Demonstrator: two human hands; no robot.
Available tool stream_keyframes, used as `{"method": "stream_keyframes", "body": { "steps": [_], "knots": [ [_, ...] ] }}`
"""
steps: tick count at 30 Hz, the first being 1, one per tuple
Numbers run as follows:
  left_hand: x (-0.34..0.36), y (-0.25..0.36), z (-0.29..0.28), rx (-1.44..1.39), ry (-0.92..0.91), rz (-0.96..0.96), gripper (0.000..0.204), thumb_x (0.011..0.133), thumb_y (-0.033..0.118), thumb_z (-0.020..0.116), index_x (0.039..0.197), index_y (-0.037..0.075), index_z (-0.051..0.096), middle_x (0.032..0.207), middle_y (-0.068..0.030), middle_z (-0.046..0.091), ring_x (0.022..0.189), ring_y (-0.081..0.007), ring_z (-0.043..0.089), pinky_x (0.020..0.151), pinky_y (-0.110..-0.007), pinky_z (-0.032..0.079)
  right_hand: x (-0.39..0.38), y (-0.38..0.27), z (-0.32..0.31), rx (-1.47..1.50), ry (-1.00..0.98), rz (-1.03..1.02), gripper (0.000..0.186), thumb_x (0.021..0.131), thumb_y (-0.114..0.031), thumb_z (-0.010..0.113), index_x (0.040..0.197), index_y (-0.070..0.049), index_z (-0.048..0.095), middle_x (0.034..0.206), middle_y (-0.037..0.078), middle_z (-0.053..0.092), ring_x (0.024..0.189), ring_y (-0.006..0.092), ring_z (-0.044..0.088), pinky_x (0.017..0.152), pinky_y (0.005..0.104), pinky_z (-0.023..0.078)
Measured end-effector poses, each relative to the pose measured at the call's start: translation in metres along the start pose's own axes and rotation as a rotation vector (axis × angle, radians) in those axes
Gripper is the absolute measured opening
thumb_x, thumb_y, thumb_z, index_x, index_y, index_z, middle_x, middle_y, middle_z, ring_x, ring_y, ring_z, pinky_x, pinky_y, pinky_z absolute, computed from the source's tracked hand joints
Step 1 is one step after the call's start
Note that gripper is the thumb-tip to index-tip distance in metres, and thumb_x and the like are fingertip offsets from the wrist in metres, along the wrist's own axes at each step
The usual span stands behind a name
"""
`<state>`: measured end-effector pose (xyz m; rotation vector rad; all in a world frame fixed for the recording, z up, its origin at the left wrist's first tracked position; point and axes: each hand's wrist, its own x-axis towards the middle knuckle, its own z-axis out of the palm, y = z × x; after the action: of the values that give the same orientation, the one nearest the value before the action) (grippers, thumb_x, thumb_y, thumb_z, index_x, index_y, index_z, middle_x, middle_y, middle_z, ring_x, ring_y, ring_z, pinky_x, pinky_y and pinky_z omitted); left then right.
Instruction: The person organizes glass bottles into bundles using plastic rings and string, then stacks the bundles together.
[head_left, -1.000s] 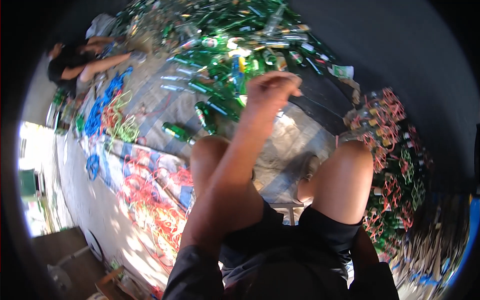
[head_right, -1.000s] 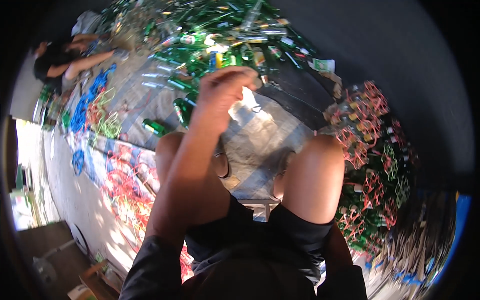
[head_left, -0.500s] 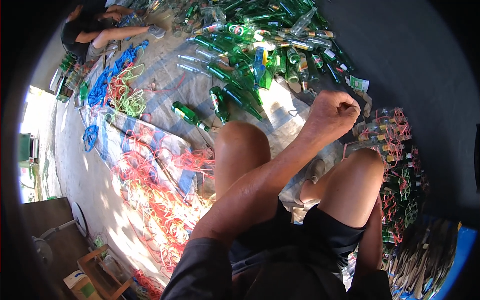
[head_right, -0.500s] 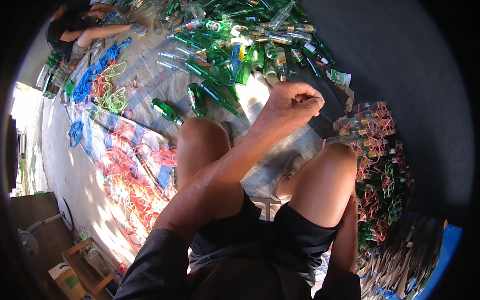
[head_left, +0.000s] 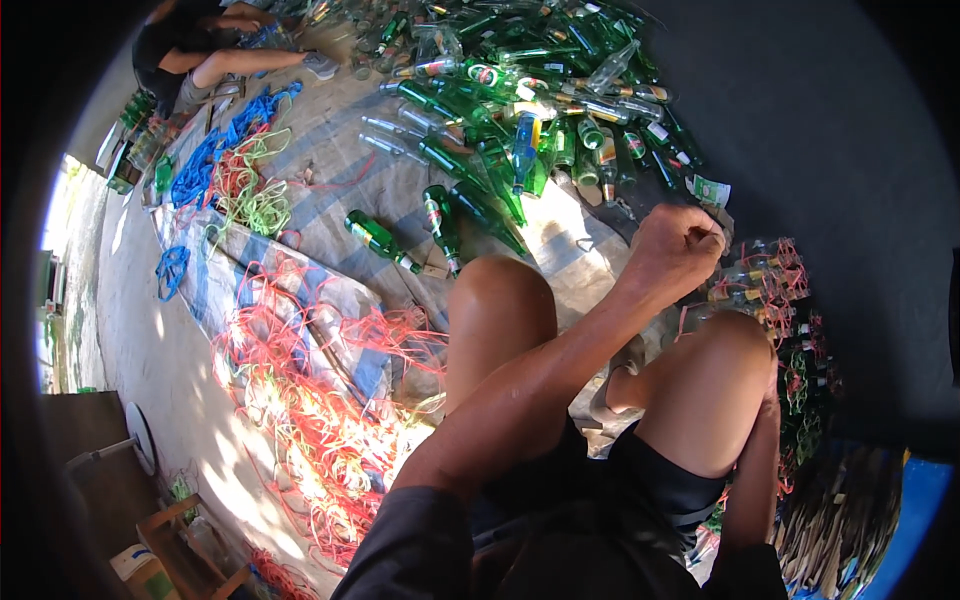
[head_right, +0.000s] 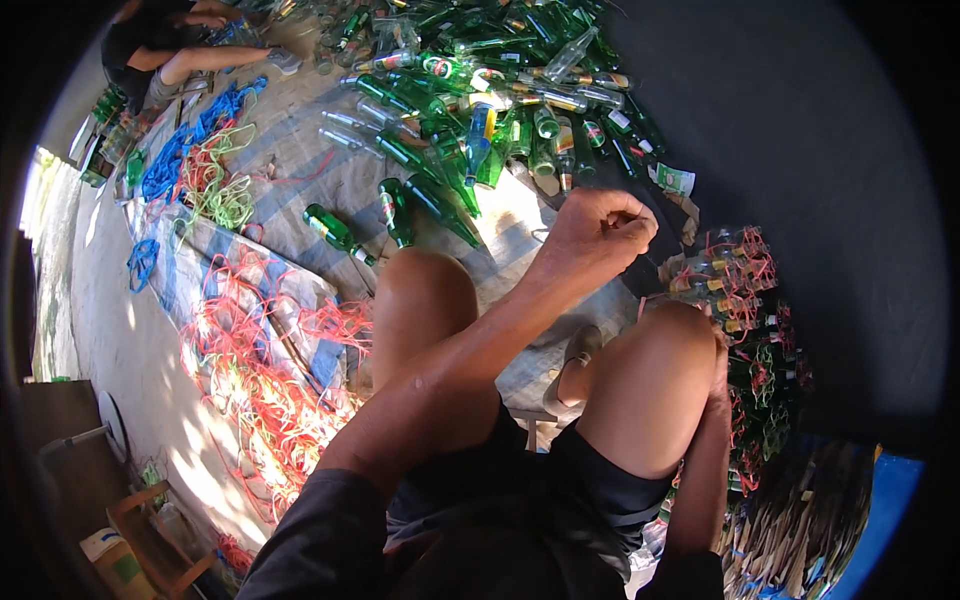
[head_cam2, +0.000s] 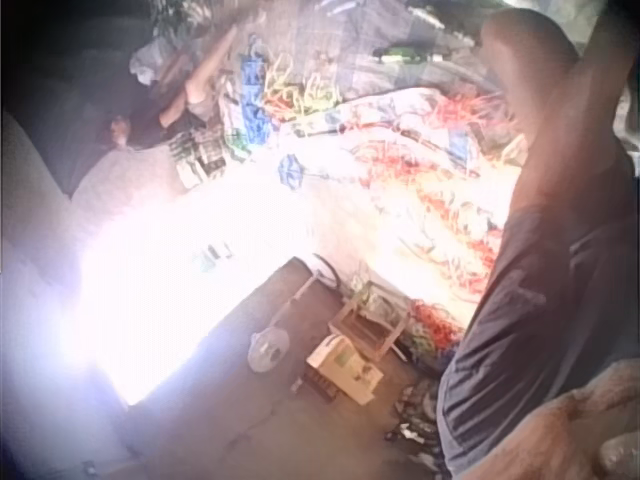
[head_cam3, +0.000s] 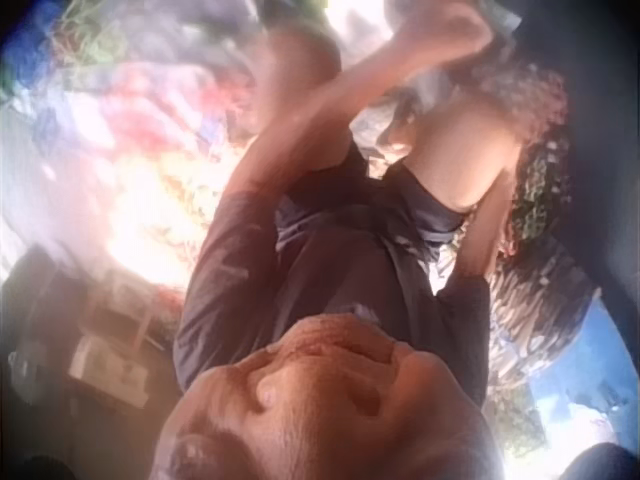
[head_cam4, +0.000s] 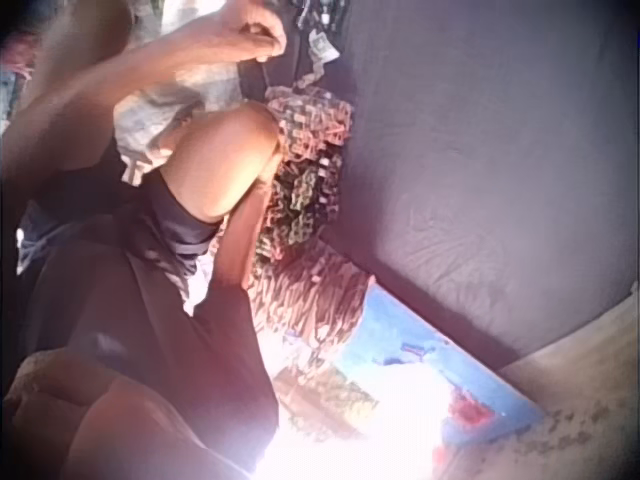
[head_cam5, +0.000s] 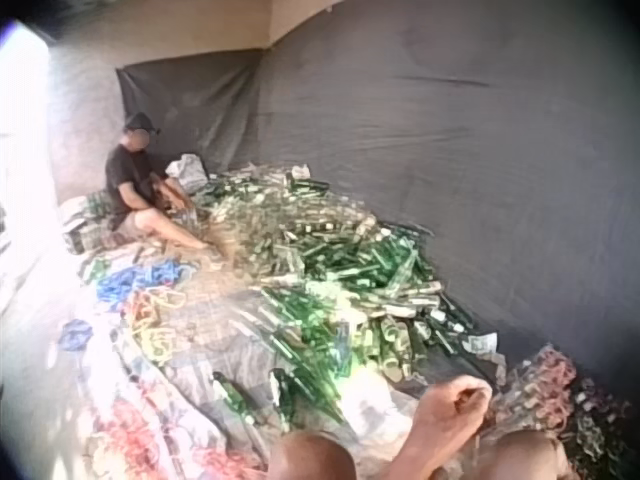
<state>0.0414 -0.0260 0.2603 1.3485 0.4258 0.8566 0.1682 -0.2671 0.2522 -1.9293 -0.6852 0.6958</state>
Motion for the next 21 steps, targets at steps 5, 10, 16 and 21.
{"method": "stream_keyframes", "body": {
  "steps": [5, 10, 16, 21],
  "knots": [
    [0.003, -0.005, 0.003, -0.042, -0.017, -0.003, 0.012, 0.091, 0.005, 0.065, 0.087, -0.005, 0.072, 0.070, -0.0045, 0.068, 0.062, -0.0055, 0.059, 0.055, -0.023, 0.047, 0.022, -0.015, 0.018, 0.005, -0.056, -0.040, 0.060, 0.095, -0.047, 0.061, 0.129, 0.002, 0.060, 0.127, 0.020, 0.063, 0.116, 0.0338, 0.061, 0.098, 0.0437, 0.050],
    [0.000, 0.005, 0.006, -0.006, -0.018, 0.012, 0.012, 0.092, 0.005, 0.066, 0.089, -0.005, 0.071, 0.070, -0.0033, 0.067, 0.064, -0.0049, 0.059, 0.056, -0.023, 0.046, 0.037, -0.024, 0.037, -0.051, -0.124, -0.089, 0.063, 0.096, -0.049, 0.060, 0.131, 0.003, 0.059, 0.129, 0.020, 0.062, 0.117, 0.0336, 0.061, 0.100, 0.0433, 0.049],
    [-0.011, 0.040, -0.017, -0.117, 0.041, -0.146, 0.009, 0.093, 0.004, 0.069, 0.099, -0.002, 0.073, 0.079, -0.0034, 0.071, 0.072, -0.0060, 0.063, 0.062, -0.022, 0.048, 0.021, -0.058, 0.063, -0.456, -0.127, -0.581, 0.060, 0.088, -0.042, 0.068, 0.126, 0.003, 0.060, 0.124, 0.023, 0.062, 0.113, 0.0408, 0.062, 0.098, 0.0472, 0.050],
    [-0.009, 0.064, -0.033, -0.114, 0.208, -0.110, 0.011, 0.094, 0.004, 0.069, 0.102, -0.001, 0.075, 0.084, -0.0029, 0.072, 0.077, -0.0072, 0.065, 0.067, -0.022, 0.048, 0.015, -0.063, 0.066, -0.511, -0.069, -0.566, 0.055, 0.085, -0.034, 0.072, 0.124, 0.003, 0.062, 0.123, 0.021, 0.062, 0.111, 0.0420, 0.061, 0.097, 0.0478, 0.050]
  ]
}}
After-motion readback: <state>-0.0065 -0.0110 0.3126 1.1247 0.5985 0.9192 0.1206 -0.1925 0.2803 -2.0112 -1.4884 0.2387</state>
